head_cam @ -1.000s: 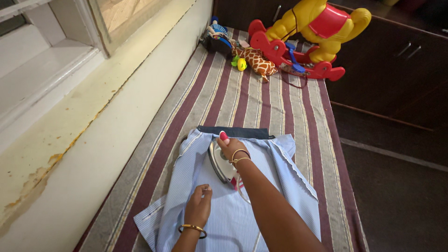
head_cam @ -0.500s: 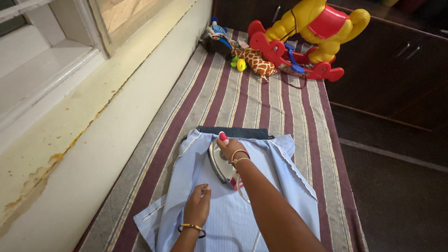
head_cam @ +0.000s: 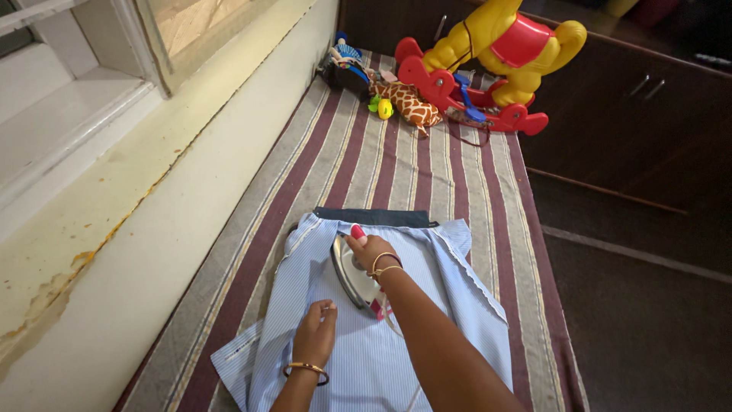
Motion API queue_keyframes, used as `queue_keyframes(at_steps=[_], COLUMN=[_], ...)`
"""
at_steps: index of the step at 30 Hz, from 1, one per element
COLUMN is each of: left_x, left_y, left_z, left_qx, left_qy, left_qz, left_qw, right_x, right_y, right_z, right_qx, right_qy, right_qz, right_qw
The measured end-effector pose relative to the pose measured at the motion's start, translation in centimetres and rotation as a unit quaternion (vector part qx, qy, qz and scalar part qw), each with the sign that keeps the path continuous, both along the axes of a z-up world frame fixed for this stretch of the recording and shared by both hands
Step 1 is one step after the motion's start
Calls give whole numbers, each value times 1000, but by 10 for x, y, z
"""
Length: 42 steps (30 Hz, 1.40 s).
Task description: The person irons a light blue striped shirt laid flat on a striped mat. They move the iron back and forth across the shirt surface, smoothing out wrinkles while holding the fabric with the other hand.
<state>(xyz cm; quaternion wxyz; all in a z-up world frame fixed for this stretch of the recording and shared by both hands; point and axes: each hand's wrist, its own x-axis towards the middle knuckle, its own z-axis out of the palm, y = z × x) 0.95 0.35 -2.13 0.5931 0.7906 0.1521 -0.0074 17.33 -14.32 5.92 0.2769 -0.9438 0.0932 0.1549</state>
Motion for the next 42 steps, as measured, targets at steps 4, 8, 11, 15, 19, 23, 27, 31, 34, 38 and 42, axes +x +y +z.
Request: queue_keyframes(at_steps=[4, 8, 11, 15, 19, 23, 27, 31, 34, 38, 42], left_x=[1, 0, 1, 0, -2, -2, -3, -3, -3, -1, -2], left_y=[1, 1, 2, 1, 1, 1, 0, -1, 1, 0, -1], left_z=[0, 4, 6, 5, 4, 9, 19, 18, 15, 12, 9], left_qx=[5, 16, 25, 22, 29, 23, 23, 22, 12, 14, 23], left_qy=[3, 15, 20, 20, 21, 29, 58, 48, 38, 26, 10], left_qz=[-6, -9, -14, -14, -16, -17, -14, -10, -10, -6, -2], left_qw=[1000, 1000, 999, 999, 999, 999, 998, 999, 999, 1000, 1000], right_x=[-6, -21, -29, -40, -47, -49, -49, -44, -39, -33, -26], right_y=[-1, 1, 2, 1, 1, 2, 4, 4, 6, 10, 13], right_z=[2, 13, 20, 22, 23, 27, 31, 27, 23, 23, 21], right_qx=[-5, 23, 20, 27, 43, 49, 56, 51, 51, 44, 50], right_qy=[-17, 4, 13, 24, 7, 4, 11, 10, 2, 2, 16], right_qz=[13, -3, 2, 9, 4, 0, -3, 5, 4, -3, 1], right_qw=[1000, 1000, 1000, 999, 999, 999, 998, 999, 999, 999, 999])
